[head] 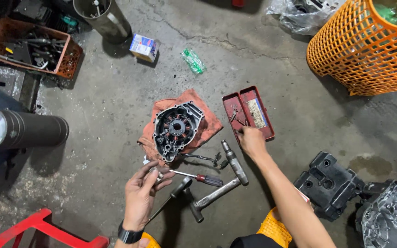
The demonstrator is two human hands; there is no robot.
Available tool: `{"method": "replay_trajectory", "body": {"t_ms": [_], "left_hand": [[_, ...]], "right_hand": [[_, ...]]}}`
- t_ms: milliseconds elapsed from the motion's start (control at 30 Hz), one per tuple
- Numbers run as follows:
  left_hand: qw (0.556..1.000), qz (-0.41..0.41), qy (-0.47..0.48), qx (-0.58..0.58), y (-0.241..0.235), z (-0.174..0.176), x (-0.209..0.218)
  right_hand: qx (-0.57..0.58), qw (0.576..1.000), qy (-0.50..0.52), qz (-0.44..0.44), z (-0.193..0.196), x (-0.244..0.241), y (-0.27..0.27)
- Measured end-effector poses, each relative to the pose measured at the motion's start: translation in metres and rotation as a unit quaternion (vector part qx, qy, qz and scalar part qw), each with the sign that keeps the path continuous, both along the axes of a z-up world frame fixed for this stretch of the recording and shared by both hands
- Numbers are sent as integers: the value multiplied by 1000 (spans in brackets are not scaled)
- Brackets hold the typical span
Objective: The person picks small metal engine components from a parts shelf, then kneels on the workshop floor examining and arranging them next to a stator cover and a red parts tray. They place the components into a plastic bag, carry the bag to a metal workbench, and use a manual arbor press on the parts.
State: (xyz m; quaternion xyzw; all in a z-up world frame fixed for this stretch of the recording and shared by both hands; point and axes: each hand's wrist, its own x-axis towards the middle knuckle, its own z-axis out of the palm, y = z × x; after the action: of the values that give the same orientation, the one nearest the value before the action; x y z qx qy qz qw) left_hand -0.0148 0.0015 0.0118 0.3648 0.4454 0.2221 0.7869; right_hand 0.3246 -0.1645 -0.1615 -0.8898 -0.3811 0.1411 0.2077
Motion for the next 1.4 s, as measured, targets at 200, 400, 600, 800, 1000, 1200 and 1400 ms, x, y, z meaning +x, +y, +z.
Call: {"method": "replay_trajectory", "body": {"t_ms": [200,400,600,800,1000,1200,1400], "left_hand": [[999,4,41,16,1,7,-9],[999,2,46,4,-4,-2,-5],[999,0,44,-9,-6,-3,-1],[1000,5,22,-5,-8,-6,-6],[1000,12,16,-16,-7,-4,-7],[1000,11,4,-22,-9,-3,-5],[1000,16,3,-20,-8,5,-10]], "right_hand": [[-93,992,62,-53,9,15,-5],[3,973,77,-219,32,39,-48],[-116,986,94,-77,27,17,-22],[51,997,-59,-16,4,25,13],[-146,986,-73,27,-11,28,29],[73,995,-54,48,26,25,42],[-123,981,-95,113,-11,44,48]]}}
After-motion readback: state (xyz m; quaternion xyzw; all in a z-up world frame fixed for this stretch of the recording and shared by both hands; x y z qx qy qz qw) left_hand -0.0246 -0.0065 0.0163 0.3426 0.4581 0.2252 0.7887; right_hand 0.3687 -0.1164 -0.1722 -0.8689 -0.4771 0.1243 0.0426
